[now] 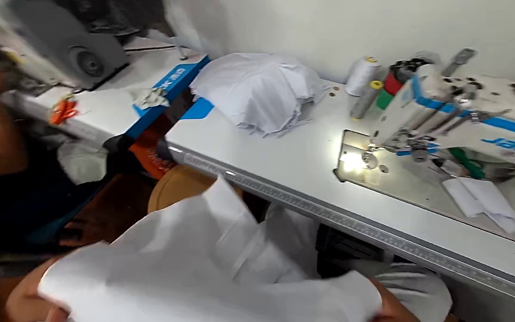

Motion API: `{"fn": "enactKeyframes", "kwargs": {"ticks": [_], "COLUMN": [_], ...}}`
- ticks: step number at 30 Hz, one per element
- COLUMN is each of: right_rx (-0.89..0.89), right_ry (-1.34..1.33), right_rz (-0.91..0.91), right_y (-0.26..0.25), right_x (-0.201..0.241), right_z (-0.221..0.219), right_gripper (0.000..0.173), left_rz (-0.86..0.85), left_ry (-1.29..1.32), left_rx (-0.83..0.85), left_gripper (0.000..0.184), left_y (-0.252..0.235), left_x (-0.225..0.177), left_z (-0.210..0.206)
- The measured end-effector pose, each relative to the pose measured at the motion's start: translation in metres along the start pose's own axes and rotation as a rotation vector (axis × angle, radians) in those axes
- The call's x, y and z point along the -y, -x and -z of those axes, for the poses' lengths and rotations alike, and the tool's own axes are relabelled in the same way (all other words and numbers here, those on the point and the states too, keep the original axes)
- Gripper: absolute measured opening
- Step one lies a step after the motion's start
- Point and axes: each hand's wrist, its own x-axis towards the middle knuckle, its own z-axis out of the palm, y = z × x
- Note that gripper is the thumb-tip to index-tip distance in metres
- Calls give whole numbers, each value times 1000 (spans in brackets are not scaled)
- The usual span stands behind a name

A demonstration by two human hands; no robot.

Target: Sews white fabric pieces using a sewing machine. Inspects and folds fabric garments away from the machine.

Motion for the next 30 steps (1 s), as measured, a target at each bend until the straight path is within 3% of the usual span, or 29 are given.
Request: {"fn": "enactKeyframes", "kwargs": {"ticks": [1,2,4,6,9,12,14,18,19,21,23,25,27,30], "right_rx": [-24,-88,-274,-314,-247,-252,-293,-366,-305,-13,321,490,373,-94], "right_ry": [11,14,-41,2,66,56,-33,-119,-61,119,321,430,510,608], "right_rz": [-36,-95,-234,-175,-36,-188,-385,-730,-774,-728,-577,-463,-502,-607], "right_y": [-21,-47,-106,-143,-162,-170,-176,-170,-161,-130,-89,-47,-5,55], "right_x": [-15,-31,-53,-63,-61,-84,-128,-233,-244,-234,-196,-165,-156,-158], "right_z": [0,-1,-10,-20,-42,-69,-78,-75,-73,-63,-45,-18,11,44], "right_gripper": [28,19,9,17,18,20,28,39,35,30,30,30,30,31], "left_rz": [4,72,258,291,216,408,647,1077,1172,1332,1236,835,435,333], "left_ry": [-16,-40,-118,-144,-123,-203,-269,-272,-376,-778,-1079,-999,-652,-463], "left_rx": [63,18,-223,-365,-498,-568,-564,-486,-429,-133,121,296,511,800], "left_gripper": [26,23,16,16,20,25,22,42,46,46,38,23,25,38], "left_y": [2,-1,-20,-38,-29,0,17,47,52,50,39,23,13,22], "left_x": [15,26,53,66,54,49,73,167,186,211,215,211,211,210], "left_z": [30,44,64,83,97,102,107,117,116,102,54,-16,-90,-156]}}
